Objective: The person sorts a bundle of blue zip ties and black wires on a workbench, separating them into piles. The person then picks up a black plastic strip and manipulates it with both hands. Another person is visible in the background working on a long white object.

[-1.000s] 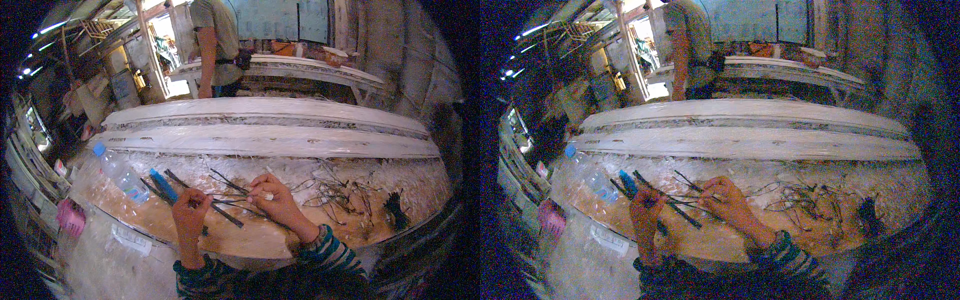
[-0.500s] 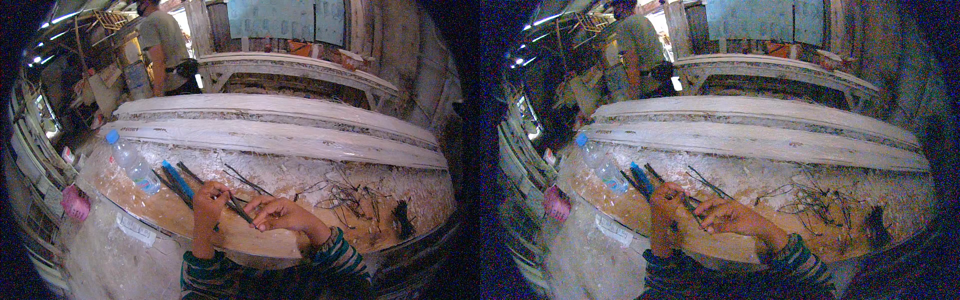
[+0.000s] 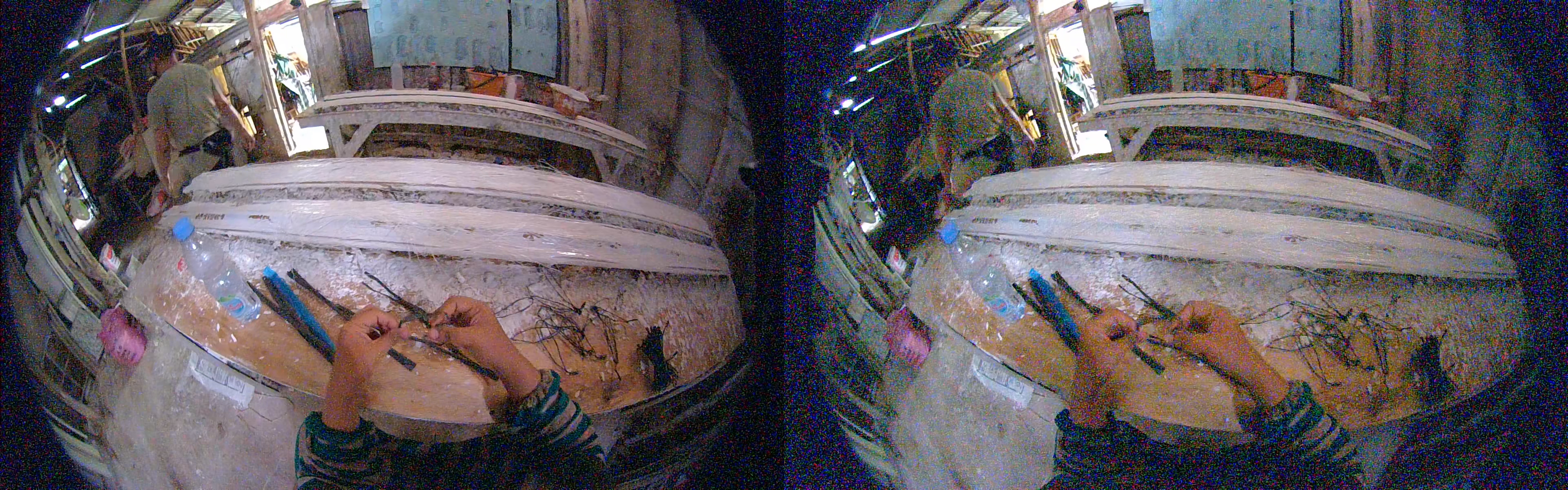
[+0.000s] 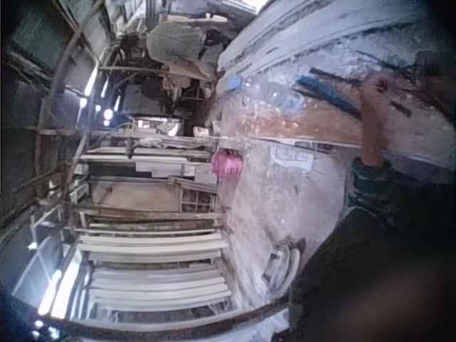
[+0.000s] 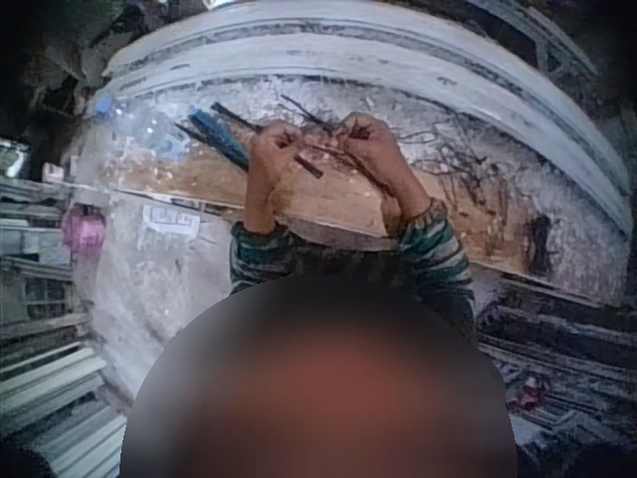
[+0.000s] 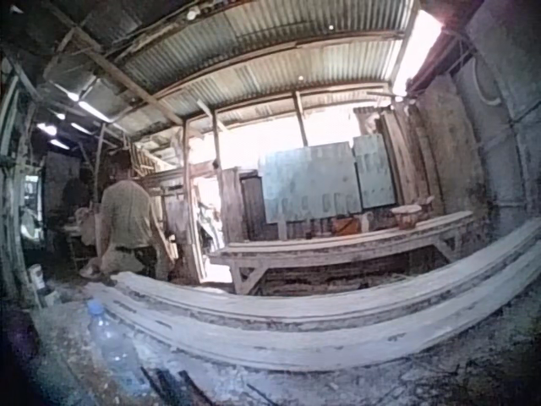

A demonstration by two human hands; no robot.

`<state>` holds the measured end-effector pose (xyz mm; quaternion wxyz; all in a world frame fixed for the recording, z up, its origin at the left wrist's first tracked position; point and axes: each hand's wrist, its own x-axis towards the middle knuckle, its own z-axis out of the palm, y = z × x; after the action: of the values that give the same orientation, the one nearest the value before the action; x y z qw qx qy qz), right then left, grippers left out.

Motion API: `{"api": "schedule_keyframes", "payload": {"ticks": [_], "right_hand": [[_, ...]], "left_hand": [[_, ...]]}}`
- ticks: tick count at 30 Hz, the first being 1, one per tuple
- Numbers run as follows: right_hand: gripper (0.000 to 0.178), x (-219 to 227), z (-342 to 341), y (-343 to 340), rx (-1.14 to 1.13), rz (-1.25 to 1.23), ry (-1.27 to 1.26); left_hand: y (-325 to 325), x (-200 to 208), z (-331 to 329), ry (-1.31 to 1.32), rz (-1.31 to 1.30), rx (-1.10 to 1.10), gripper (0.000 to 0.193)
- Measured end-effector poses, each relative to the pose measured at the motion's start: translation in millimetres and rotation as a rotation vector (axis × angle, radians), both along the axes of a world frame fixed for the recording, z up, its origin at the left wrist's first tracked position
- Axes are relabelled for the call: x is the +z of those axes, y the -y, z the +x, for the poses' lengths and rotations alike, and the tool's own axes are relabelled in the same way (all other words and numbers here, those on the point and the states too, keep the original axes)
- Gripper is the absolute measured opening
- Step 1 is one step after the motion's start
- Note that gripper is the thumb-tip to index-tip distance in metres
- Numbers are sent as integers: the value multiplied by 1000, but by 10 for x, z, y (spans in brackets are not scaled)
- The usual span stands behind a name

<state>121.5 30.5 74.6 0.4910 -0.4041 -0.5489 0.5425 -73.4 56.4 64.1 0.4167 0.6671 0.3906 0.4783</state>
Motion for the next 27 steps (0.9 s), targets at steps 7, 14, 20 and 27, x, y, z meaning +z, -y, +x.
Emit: {"api": "schedule_keyframes", "payload": {"ticks": [7,14,20,27], "right_hand": [[14,-42,-23,-65,-222,91,-35],[13,-45,-5,-104,-381,235,-38],[10,8,6,-107,-450,279,-2],[5,2,49,-85,-394,213,59]], "left_hand": [[174,89,159,-66,-155,-260,18],[363,143,390,-117,56,-539,18],[269,102,251,-77,-27,-376,18],[12,49,-78,-65,82,124,11]]}}
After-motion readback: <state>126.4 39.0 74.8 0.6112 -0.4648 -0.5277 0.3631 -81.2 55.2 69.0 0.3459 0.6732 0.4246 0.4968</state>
